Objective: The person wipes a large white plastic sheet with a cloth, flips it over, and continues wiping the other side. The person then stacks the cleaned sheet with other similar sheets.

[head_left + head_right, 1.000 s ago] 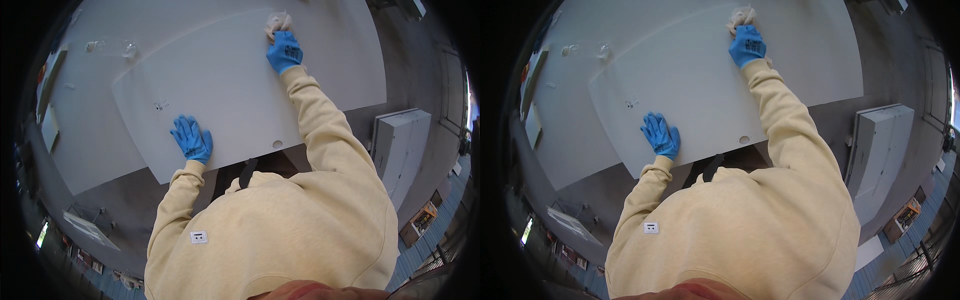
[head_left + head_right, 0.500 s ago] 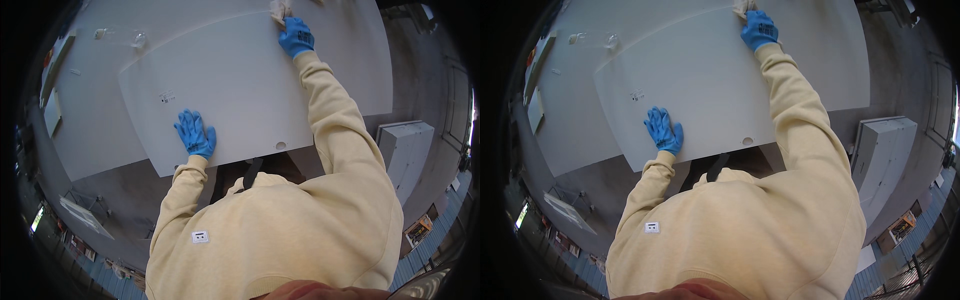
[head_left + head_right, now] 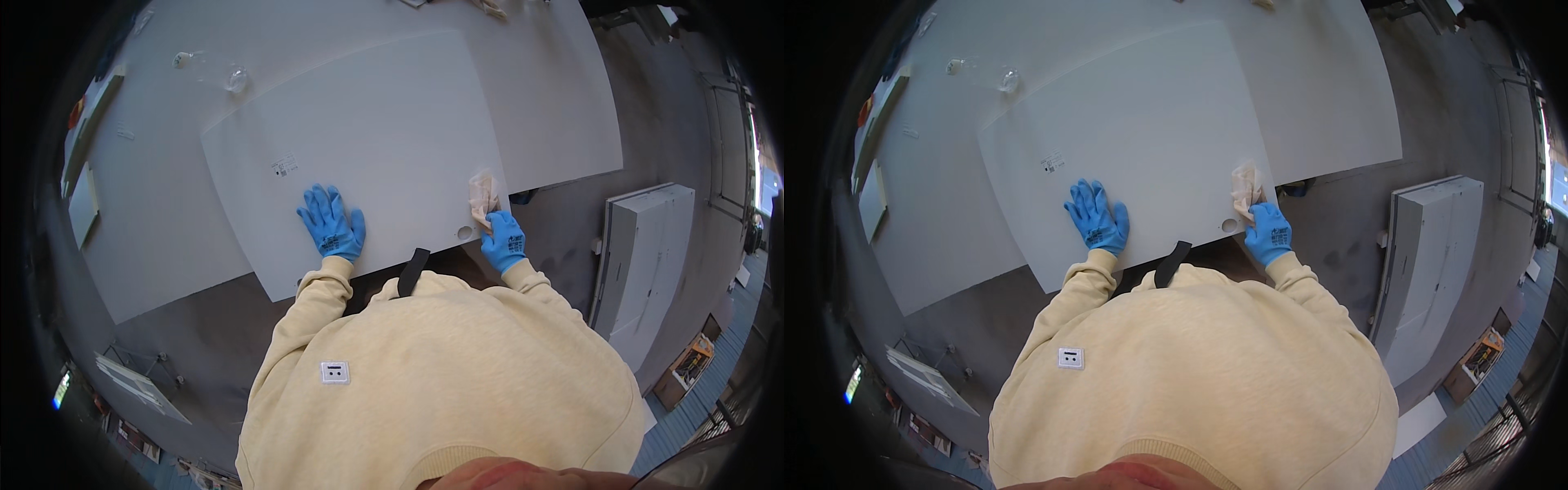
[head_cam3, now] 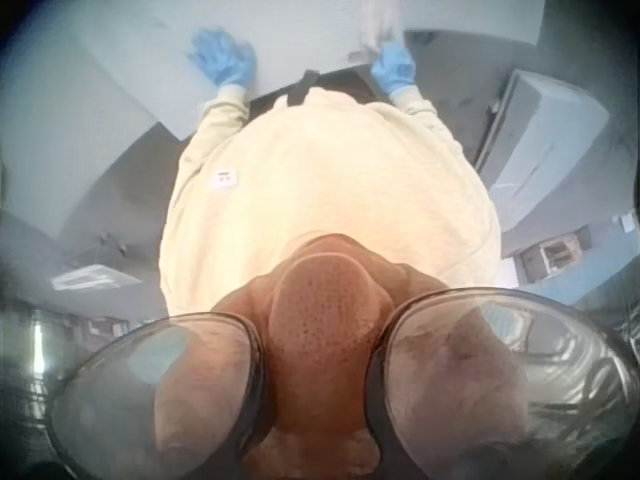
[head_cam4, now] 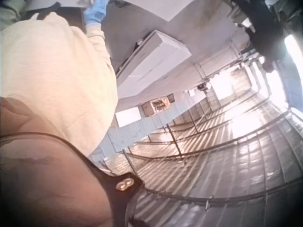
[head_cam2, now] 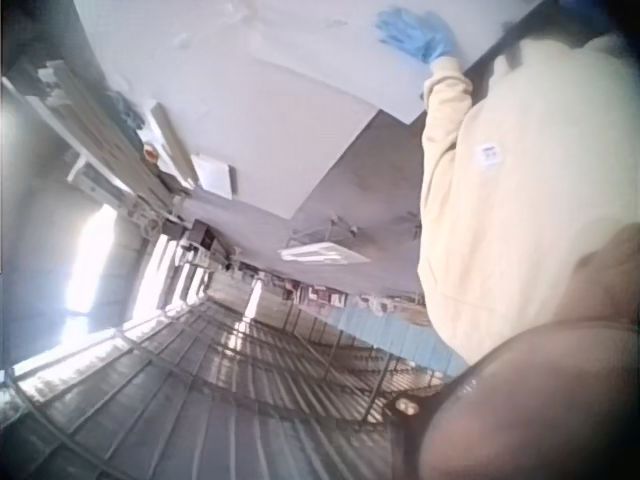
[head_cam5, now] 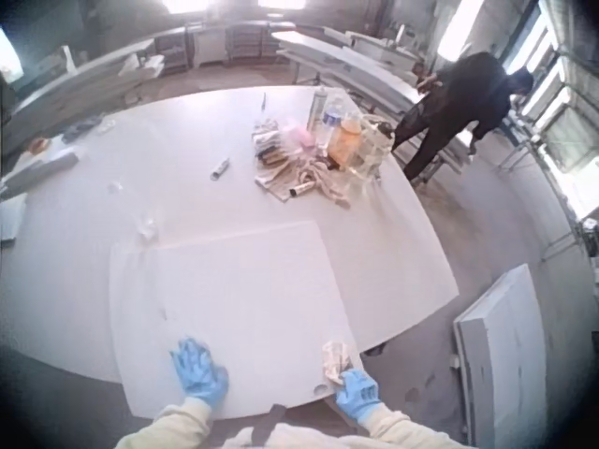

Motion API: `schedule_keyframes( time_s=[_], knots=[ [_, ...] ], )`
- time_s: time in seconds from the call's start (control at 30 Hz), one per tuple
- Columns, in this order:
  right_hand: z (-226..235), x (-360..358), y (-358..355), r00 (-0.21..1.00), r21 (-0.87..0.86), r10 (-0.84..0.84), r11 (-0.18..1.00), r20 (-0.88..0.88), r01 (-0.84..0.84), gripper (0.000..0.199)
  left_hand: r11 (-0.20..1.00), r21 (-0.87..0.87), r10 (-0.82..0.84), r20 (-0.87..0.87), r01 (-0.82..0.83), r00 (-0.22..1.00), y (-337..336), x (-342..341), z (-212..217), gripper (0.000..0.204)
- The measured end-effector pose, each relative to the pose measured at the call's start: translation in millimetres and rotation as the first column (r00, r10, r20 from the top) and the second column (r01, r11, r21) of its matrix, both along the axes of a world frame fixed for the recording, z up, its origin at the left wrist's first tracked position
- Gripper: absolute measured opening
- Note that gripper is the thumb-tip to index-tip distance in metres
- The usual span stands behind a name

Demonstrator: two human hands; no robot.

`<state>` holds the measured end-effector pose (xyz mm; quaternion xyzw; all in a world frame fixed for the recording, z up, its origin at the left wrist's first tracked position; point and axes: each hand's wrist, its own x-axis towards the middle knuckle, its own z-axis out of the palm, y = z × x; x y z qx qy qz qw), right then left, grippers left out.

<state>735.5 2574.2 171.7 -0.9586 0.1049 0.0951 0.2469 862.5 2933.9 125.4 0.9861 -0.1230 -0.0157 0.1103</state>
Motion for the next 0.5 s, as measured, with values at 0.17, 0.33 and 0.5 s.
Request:
schedule_keyframes(
  time_s=[0.17, 0.33, 0.5],
  knots=[
    [15.0, -46.5, 0.0, 0.935, 0.212, -0.229, 0.933, -0.273, 0.29, 0.029, 1.0, -0.029, -0.002, -0.005, 0.002, 1.0, 0.7, -0.6, 3.3, 0.076],
    [42.1, -4.3, 12.3, 0.625, 0.749, -0.609, 0.074, -0.489, 0.658, 0.037, 0.858, -0.466, 0.197, -0.093, -0.217, 0.976, 23.0, 43.8, 21.7, 0.09],
    [50.1, 91.5, 61.8, 0.657, 0.856, -0.594, -0.112, -0.465, 0.504, 0.042, 0.735, -0.635, 0.438, 0.173, -0.24, 0.882, 75.6, 202.1, 30.4, 0.12]
  ],
)
